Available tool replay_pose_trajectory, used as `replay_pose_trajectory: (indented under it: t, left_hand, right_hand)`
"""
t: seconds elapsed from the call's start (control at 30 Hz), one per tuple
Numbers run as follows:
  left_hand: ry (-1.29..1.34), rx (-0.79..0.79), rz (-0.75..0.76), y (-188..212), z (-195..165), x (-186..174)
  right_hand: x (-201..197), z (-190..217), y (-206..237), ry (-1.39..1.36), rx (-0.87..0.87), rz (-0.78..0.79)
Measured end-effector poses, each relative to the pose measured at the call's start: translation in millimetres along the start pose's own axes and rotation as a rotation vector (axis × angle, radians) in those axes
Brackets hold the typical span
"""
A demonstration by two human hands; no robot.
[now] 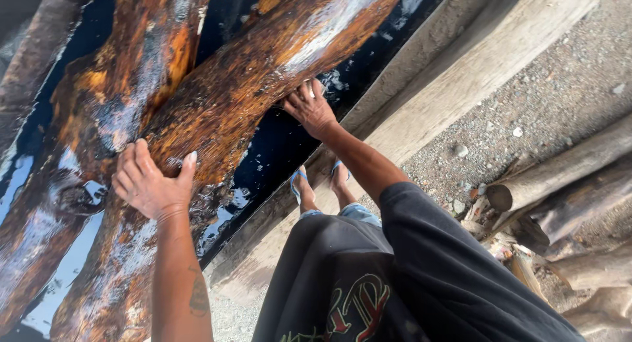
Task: The person stands at a trough holding large wooden logs and repeatedly scoops dark liquid stain with a metal cup, pouring it over the logs while steadying and turning them with the other hand to coat the wood surfaces.
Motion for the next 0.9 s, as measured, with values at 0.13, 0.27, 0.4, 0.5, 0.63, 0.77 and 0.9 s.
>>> replay_pose_trajectory:
  t: [0.13, 0.27, 0.4, 0.5, 0.63, 0.77, 0.9]
  left_hand:
    - [0.019, -0.045, -0.003, -2, -1, 0]
    - [0.006, -0.072, 0.012, -4, 0, 0]
    - [0.030, -0.076, 0.012, -5, 1, -4]
    - [0.045, -0.113, 0.045, -9, 1, -7]
    - [0.041, -0.135, 0.077, -15, -3, -13]
    - [0.041, -0.166, 0.100, -20, -5, -21]
    - [0.074, -0.164, 0.093, -25, -3, -27]
  right_hand:
    - [8, 5, -3, 0.044, -0.043, -0.082]
    - [5, 11, -2, -0.056, -0.065, -0.031]
    - [-10, 10, 9, -0.344, 0.072, -0.037]
    - [-34, 6, 25, -0.570, 0.230, -0.083]
    - [-75, 17, 50, -0.834, 0.455, -0.174]
    - [-105, 37, 44, -0.890, 0.602, -0.149]
    - [-127, 51, 17, -0.869, 0.511, -0.210]
Point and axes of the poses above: each hand's wrist, its own y-axis away from the middle knuckle, its own x-axis out of the palm, z = x × y, the point moved 1 cm from there along -y, towards the middle knuckle, and after that the axes turned 15 degrees about -z, right-handed, at the moved point
